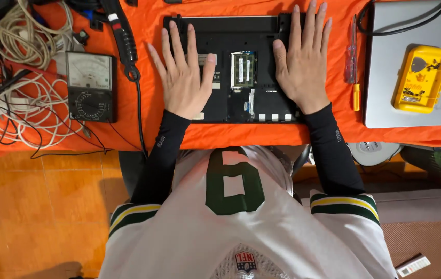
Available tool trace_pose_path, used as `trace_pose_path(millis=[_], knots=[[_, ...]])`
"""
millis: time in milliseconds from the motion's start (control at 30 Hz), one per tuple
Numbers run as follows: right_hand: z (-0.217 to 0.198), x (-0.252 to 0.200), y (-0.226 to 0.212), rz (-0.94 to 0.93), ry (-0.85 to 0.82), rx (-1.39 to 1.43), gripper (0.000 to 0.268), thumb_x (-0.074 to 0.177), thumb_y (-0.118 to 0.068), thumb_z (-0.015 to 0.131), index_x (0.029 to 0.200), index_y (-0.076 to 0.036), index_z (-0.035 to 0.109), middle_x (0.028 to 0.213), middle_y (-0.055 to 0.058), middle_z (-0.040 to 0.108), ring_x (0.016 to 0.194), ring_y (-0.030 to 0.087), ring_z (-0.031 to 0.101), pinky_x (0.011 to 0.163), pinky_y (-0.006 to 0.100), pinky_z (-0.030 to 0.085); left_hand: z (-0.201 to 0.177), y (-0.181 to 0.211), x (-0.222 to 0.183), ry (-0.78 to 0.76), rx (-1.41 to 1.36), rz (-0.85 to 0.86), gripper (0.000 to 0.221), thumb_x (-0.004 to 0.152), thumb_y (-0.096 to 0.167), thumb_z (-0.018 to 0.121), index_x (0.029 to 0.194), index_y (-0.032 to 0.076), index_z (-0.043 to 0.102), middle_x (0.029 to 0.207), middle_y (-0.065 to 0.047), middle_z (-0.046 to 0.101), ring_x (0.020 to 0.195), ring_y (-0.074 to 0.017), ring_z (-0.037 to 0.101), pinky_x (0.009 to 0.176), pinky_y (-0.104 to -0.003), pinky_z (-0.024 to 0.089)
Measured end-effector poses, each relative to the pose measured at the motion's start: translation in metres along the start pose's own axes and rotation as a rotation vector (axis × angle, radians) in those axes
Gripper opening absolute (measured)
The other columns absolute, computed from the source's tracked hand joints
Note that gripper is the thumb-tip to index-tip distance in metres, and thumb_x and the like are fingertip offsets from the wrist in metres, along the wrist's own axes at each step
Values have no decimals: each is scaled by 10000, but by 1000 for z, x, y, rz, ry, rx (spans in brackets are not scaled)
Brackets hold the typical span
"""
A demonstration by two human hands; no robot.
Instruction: Replacing or inspecting internal laptop components on a repair bench.
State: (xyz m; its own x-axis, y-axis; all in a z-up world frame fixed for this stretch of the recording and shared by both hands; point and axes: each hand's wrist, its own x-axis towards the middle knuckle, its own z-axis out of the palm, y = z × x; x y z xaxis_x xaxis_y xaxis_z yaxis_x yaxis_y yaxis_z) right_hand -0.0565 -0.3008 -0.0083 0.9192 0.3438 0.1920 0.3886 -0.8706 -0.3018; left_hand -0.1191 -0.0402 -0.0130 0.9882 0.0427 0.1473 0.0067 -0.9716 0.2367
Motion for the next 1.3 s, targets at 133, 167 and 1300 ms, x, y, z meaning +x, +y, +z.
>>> trace_pose_path(millis=[133, 167, 1300], knots=[[-1, -4, -6, 34, -63, 2, 655, 1205, -404, 359, 1661, 56, 264, 1708, 307, 176, 1596, 454, 78, 1310, 573, 36, -4, 3, -7, -84, 28, -10, 703, 1153, 494, 334, 1666, 31, 207, 1699, -281, 117, 1587, -464, 97, 1236, -697, -32], [-4, 1, -6, 51, -71, 8, 663, 1193, -407, 352, 1662, 53, 257, 1707, 299, 174, 1597, 450, 75, 1305, 586, 27, -4, 2, -4, -90, 34, -5, 713, 1154, 502, 322, 1668, 25, 192, 1700, -286, 104, 1587, -466, 86, 1233, -699, -38], [-5, 99, 19, -130, 281, 474, 334, 1049, -53, 560, 1372, -109, 623, 1444, 143, 571, 1398, 326, 506, 1202, 422, 396, 5, -38, 132, 179, -409, 325, 612, 1070, 444, 465, 1506, 20, 404, 1420, -182, 516, 1357, -338, 419, 1213, -551, 209]])
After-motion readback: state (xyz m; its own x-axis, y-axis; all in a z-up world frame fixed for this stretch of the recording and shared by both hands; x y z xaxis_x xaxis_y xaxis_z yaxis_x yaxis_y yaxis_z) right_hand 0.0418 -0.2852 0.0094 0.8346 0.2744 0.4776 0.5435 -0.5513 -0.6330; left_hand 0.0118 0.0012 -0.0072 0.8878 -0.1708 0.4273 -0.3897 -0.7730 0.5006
